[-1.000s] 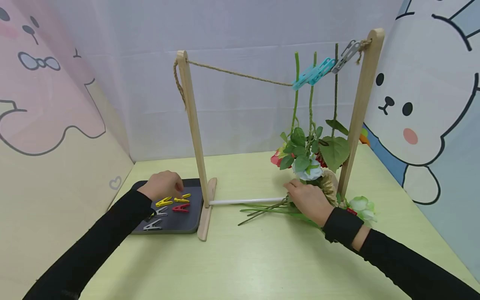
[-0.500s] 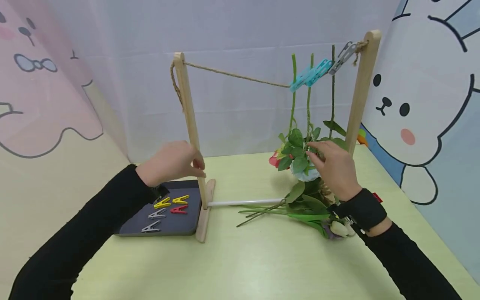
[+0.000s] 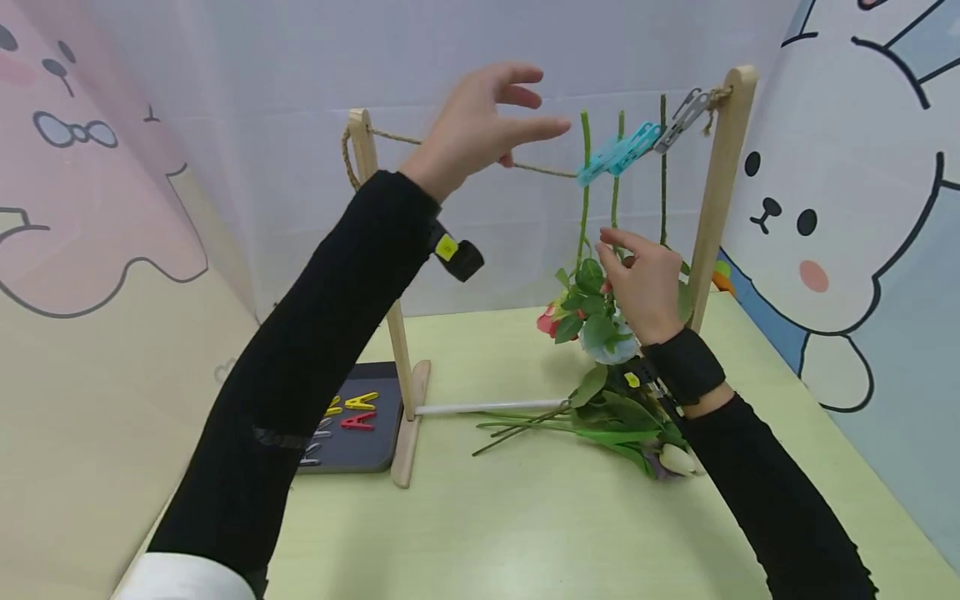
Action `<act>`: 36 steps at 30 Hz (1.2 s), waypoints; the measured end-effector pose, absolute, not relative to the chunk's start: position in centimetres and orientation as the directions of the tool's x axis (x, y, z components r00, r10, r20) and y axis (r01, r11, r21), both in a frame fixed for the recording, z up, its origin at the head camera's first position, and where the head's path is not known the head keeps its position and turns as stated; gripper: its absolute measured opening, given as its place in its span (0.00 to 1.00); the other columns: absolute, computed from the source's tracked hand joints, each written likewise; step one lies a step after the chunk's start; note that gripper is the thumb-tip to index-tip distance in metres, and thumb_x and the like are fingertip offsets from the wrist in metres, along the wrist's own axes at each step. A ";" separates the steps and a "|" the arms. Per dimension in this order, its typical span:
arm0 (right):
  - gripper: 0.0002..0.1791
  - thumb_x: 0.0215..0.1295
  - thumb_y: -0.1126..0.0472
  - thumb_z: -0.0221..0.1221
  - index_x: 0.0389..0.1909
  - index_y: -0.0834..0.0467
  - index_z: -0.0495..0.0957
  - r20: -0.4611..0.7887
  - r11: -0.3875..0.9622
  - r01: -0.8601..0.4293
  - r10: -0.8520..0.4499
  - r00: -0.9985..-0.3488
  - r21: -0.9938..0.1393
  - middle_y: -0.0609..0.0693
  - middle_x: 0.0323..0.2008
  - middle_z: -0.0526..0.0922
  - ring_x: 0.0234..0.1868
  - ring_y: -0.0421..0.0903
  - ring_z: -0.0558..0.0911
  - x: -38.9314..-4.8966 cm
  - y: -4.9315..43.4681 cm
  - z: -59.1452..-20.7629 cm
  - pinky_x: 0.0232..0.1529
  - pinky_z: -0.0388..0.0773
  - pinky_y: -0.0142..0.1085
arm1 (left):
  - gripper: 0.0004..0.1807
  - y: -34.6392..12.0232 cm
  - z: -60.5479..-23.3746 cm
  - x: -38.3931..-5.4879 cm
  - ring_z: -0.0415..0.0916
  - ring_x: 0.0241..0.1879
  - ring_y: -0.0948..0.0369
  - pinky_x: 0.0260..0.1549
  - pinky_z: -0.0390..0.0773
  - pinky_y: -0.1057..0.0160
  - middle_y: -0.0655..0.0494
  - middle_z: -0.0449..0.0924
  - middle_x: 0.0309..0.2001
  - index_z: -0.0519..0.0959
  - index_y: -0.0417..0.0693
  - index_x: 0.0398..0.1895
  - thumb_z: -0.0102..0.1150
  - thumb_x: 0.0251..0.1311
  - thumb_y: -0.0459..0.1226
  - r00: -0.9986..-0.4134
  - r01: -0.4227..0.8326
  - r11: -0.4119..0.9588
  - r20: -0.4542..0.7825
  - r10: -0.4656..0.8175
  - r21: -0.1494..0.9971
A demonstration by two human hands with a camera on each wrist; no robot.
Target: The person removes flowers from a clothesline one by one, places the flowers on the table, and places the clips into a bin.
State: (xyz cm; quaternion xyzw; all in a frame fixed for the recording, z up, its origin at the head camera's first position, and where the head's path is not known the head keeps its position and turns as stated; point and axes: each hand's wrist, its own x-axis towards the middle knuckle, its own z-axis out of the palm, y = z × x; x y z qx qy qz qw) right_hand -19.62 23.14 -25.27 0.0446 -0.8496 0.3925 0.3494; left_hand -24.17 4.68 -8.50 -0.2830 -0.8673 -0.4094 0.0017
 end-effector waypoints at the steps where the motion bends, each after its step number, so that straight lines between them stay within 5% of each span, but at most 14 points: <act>1: 0.15 0.64 0.60 0.56 0.49 0.62 0.79 0.630 0.666 -0.369 0.198 -0.751 -0.649 0.65 0.39 0.83 0.08 0.25 0.66 -19.8 22.9 -25.2 0.10 0.57 0.24 | 0.39 5.6 -8.7 -24.5 0.69 0.28 0.61 0.36 0.73 0.74 0.60 0.67 0.62 0.57 0.57 0.68 0.62 0.53 0.49 -0.846 0.469 0.481 0.219 0.487 0.740; 5: 0.16 0.63 0.63 0.56 0.50 0.64 0.78 0.645 0.616 -0.422 0.190 -0.740 -0.665 0.67 0.42 0.81 0.08 0.28 0.68 -20.5 22.2 -25.2 0.13 0.61 0.22 | 0.42 9.6 -10.8 -28.1 0.70 0.30 0.58 0.38 0.73 0.70 0.64 0.66 0.61 0.57 0.64 0.67 0.65 0.48 0.51 -0.851 0.367 0.400 0.130 0.508 0.840; 11: 0.17 0.63 0.61 0.57 0.52 0.63 0.77 0.600 0.632 -0.352 0.230 -0.766 -0.691 0.63 0.43 0.82 0.09 0.24 0.66 -21.4 21.6 -24.9 0.15 0.62 0.21 | 0.47 16.9 -17.8 -39.3 0.72 0.26 0.55 0.34 0.71 0.55 0.76 0.69 0.54 0.63 0.77 0.57 0.75 0.25 0.56 -0.845 0.303 0.288 0.116 0.522 0.909; 13: 0.17 0.63 0.61 0.57 0.51 0.64 0.78 0.580 0.620 -0.337 0.241 -0.778 -0.709 0.62 0.46 0.81 0.09 0.26 0.67 -21.8 21.6 -24.9 0.15 0.63 0.21 | 0.44 18.2 -18.7 -40.6 0.73 0.28 0.53 0.34 0.72 0.55 0.76 0.70 0.52 0.65 0.77 0.55 0.74 0.27 0.56 -0.851 0.294 0.309 0.102 0.515 0.904; 17: 0.16 0.62 0.60 0.58 0.46 0.65 0.80 0.576 0.602 -0.334 0.264 -0.774 -0.725 0.63 0.42 0.82 0.08 0.26 0.66 -22.2 21.6 -24.9 0.15 0.63 0.22 | 0.33 17.7 -18.3 -38.4 0.75 0.27 0.55 0.32 0.73 0.61 0.77 0.72 0.46 0.73 0.72 0.45 0.73 0.26 0.56 -0.846 0.324 0.302 0.131 0.516 0.897; 20: 0.14 0.62 0.60 0.58 0.44 0.65 0.81 0.589 0.589 -0.352 0.272 -0.761 -0.727 0.64 0.39 0.83 0.08 0.27 0.66 -22.3 21.7 -25.1 0.15 0.63 0.22 | 0.23 15.8 -16.5 -34.3 0.74 0.26 0.56 0.32 0.74 0.66 0.75 0.75 0.44 0.76 0.69 0.41 0.71 0.36 0.52 -0.853 0.343 0.324 0.147 0.501 0.882; 27: 0.14 0.61 0.61 0.59 0.43 0.65 0.82 0.622 0.580 -0.391 0.271 -0.735 -0.715 0.65 0.38 0.83 0.07 0.26 0.66 -22.4 21.8 -25.4 0.15 0.63 0.21 | 0.17 12.4 -13.2 -26.7 0.74 0.33 0.63 0.29 0.73 0.75 0.64 0.76 0.48 0.77 0.57 0.50 0.60 0.56 0.45 -0.868 0.388 0.378 0.195 0.457 0.841; 31: 0.13 0.61 0.62 0.59 0.42 0.66 0.82 0.644 0.597 -0.399 0.274 -0.714 -0.696 0.65 0.36 0.83 0.07 0.23 0.64 -22.3 21.6 -25.4 0.15 0.63 0.20 | 0.19 11.7 -13.2 -25.9 0.71 0.43 0.69 0.28 0.73 0.78 0.60 0.76 0.51 0.76 0.53 0.54 0.58 0.58 0.44 -0.865 0.403 0.365 0.219 0.452 0.839; 36: 0.13 0.61 0.63 0.59 0.41 0.67 0.82 0.656 0.602 -0.406 0.275 -0.703 -0.688 0.66 0.35 0.83 0.07 0.22 0.64 -22.1 21.5 -25.3 0.13 0.62 0.20 | 0.17 12.1 -14.1 -27.0 0.72 0.44 0.68 0.28 0.74 0.72 0.62 0.77 0.48 0.77 0.57 0.50 0.58 0.57 0.46 -0.871 0.402 0.333 0.244 0.427 0.853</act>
